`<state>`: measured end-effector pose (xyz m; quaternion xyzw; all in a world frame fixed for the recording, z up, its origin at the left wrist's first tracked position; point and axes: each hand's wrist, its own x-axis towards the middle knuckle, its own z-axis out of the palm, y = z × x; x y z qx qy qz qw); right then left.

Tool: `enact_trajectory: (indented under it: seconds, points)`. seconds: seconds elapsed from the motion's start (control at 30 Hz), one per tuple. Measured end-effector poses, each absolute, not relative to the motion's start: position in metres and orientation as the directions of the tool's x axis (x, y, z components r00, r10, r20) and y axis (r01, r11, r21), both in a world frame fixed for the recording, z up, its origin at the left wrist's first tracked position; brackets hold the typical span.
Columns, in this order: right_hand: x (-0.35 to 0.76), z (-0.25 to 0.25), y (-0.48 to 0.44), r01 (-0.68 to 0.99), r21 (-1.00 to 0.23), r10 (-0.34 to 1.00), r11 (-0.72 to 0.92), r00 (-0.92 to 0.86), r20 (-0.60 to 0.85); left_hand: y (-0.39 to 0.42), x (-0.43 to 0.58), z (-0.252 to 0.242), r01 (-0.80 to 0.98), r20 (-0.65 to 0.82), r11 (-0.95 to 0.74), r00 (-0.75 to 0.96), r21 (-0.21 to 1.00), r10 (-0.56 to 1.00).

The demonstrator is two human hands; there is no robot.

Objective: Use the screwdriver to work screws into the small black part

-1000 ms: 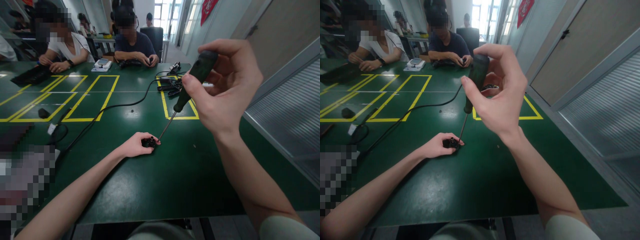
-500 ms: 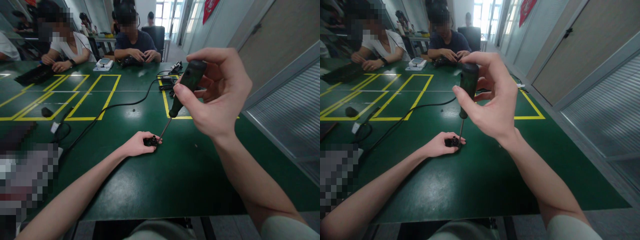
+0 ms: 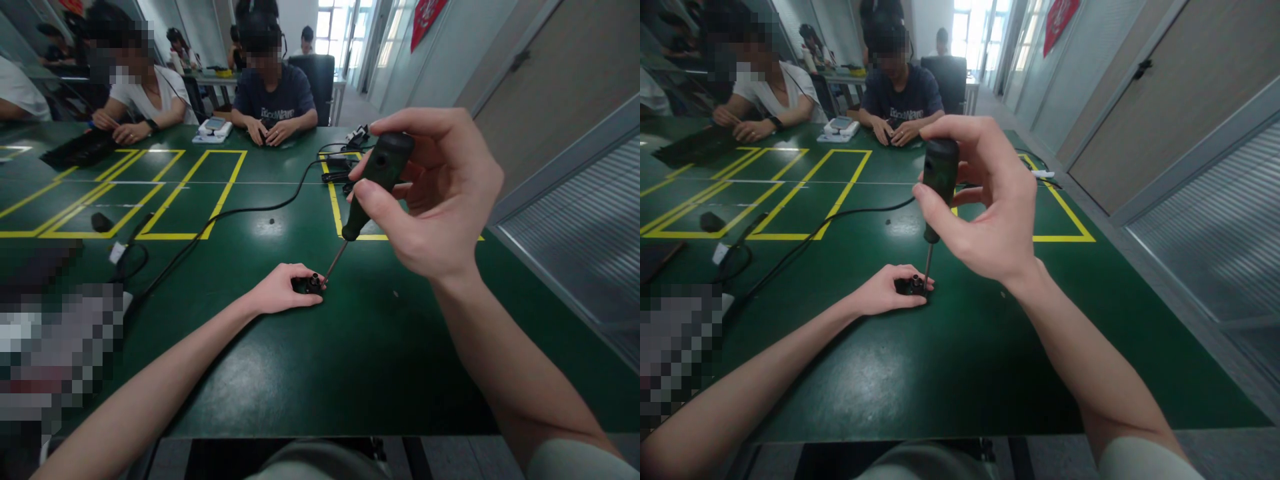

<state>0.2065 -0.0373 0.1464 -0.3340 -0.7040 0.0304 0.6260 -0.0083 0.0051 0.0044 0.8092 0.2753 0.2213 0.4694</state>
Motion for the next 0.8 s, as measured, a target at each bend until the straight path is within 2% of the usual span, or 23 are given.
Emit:
enact_trajectory:
  seconds: [0.13,0.27,0.47,0.6,0.8]
  points:
    - [0.21,0.146,-0.033,0.397,-0.356,0.388,0.846,-0.001,0.922,0.005,-0.008,0.005,0.242,0.121,-0.466,0.773,0.851,0.623]
    - [0.208,0.146,-0.03,0.409,-0.339,0.347,0.847,0.055,0.936,0.004,-0.008,0.004,0.223,0.186,-0.539,0.777,0.812,0.601]
    - [0.21,0.146,-0.029,0.438,-0.339,0.34,0.833,0.079,0.937,0.001,-0.009,0.003,0.342,0.274,-0.704,0.748,0.622,0.605]
    - [0.212,0.146,-0.029,0.437,-0.339,0.337,0.833,0.085,0.938,0.002,-0.013,0.01,0.345,0.316,-0.765,0.76,0.544,0.568]
    - [0.212,0.148,-0.03,0.413,-0.341,0.348,0.845,0.059,0.935,0.005,-0.02,0.012,0.353,0.302,-0.74,0.749,0.572,0.59]
